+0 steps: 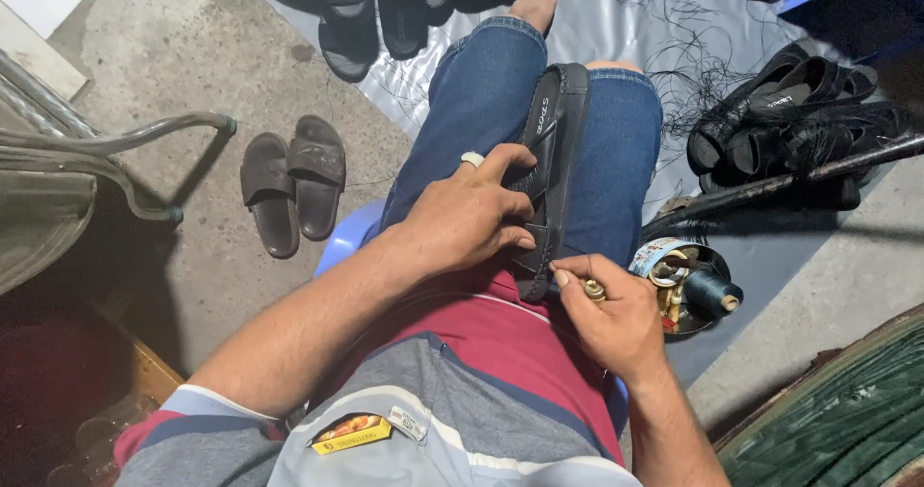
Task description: The worker is manually stitching the upper part of a black leather sandal to its sole using a hook needle and black thread.
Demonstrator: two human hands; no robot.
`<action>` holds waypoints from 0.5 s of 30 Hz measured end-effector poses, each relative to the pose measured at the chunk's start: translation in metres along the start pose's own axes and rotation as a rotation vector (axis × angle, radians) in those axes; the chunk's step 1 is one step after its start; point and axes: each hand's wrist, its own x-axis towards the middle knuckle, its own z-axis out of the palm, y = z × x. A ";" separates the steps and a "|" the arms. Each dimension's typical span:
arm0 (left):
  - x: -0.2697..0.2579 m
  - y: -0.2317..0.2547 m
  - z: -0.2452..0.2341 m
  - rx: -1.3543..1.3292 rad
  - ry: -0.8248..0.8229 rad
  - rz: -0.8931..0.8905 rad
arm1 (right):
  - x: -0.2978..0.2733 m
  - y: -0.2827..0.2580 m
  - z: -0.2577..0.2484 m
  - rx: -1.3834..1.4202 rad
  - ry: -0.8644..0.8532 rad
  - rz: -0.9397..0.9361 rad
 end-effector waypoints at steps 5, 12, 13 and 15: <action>0.002 -0.001 0.001 -0.013 0.008 0.003 | 0.002 -0.009 0.009 0.034 -0.029 -0.151; -0.010 0.007 -0.011 -0.018 -0.024 0.016 | 0.011 0.004 -0.018 -0.005 0.012 -0.113; -0.014 0.007 -0.010 0.008 -0.005 -0.007 | 0.012 0.008 -0.019 -0.036 0.038 -0.147; -0.020 0.007 -0.008 0.036 0.011 -0.028 | 0.015 0.016 -0.019 -0.065 0.066 -0.179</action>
